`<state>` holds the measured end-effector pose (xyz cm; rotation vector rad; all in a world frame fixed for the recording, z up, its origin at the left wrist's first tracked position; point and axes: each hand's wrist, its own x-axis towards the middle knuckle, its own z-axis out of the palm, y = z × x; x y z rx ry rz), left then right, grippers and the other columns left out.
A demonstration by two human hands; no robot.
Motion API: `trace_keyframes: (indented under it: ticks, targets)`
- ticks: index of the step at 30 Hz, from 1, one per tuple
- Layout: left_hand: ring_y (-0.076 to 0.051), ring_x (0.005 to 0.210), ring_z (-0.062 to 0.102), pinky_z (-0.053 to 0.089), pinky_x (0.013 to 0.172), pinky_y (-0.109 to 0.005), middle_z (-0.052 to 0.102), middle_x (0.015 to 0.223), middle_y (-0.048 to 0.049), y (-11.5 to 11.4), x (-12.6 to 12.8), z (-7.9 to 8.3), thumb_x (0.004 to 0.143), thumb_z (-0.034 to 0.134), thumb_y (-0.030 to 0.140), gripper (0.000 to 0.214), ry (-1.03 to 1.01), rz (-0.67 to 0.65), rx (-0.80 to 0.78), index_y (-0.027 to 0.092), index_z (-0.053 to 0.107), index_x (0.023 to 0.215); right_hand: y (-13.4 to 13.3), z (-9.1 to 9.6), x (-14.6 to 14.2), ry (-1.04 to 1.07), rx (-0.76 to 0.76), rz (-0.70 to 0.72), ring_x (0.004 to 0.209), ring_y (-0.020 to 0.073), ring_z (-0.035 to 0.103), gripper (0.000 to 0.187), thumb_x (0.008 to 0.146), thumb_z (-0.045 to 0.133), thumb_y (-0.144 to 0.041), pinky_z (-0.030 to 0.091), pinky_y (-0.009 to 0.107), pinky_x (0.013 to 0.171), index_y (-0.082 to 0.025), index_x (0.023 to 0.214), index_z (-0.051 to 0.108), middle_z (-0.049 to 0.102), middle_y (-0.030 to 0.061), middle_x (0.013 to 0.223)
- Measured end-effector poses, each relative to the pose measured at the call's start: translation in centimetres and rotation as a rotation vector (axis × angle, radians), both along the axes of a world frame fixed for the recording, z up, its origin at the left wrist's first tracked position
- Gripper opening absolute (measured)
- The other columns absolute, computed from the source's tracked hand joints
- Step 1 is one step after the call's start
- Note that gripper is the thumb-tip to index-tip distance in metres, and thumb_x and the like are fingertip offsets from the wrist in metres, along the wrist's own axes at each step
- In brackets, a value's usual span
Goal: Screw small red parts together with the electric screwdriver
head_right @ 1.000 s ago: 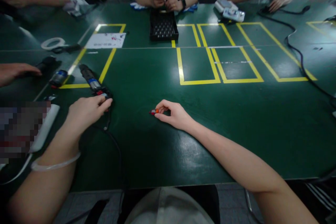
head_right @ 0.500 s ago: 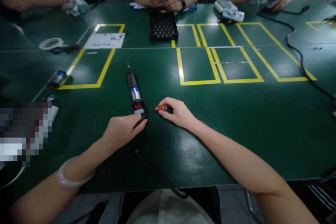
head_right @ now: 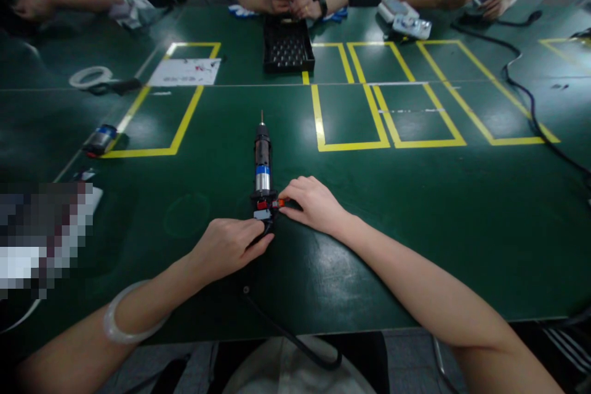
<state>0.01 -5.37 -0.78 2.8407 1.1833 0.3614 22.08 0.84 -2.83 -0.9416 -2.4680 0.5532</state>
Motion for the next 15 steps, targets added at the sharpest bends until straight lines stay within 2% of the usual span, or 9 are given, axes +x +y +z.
trace_keyframes:
  ticks: [6, 10, 15]
  targets:
    - [-0.017, 0.054, 0.060, 0.030, 0.049, -0.029, 0.066, 0.066, -0.0017, -0.06, -0.05, 0.16, 0.097, 0.045, 0.035, 0.033, 0.003, 0.009, -0.013, 0.017, 0.059, 0.074, -0.20, 0.30, 0.05, 0.009, -0.039, 0.007, 0.090, 0.0219, 0.061, 0.015, 0.092, 0.060, -0.027, 0.044, 0.034, 0.080, -0.016, 0.101, 0.066, 0.067, 0.0079, 0.094]
    - [-0.018, 0.055, 0.060, 0.029, 0.049, -0.029, 0.066, 0.065, -0.0022, -0.06, -0.05, 0.17, 0.097, 0.044, 0.037, 0.034, 0.010, 0.016, -0.044, 0.017, 0.059, 0.073, -0.25, 0.31, -0.38, 0.110, -0.150, -0.041, 0.083, 0.0182, 0.062, 0.011, 0.087, 0.066, -0.020, 0.046, 0.031, 0.076, -0.017, 0.097, 0.064, 0.066, 0.0044, 0.088]
    - [-0.017, 0.056, 0.060, 0.028, 0.051, -0.029, 0.066, 0.067, -0.0027, 0.04, -0.08, 0.59, 0.097, 0.044, 0.039, 0.036, -0.005, 0.025, -0.120, 0.017, 0.059, 0.073, -0.29, 0.43, -0.58, 0.228, -0.281, -0.033, 0.078, 0.0152, 0.063, 0.011, 0.086, 0.066, -0.016, 0.050, 0.028, 0.074, -0.017, 0.096, 0.064, 0.067, 0.0028, 0.085]
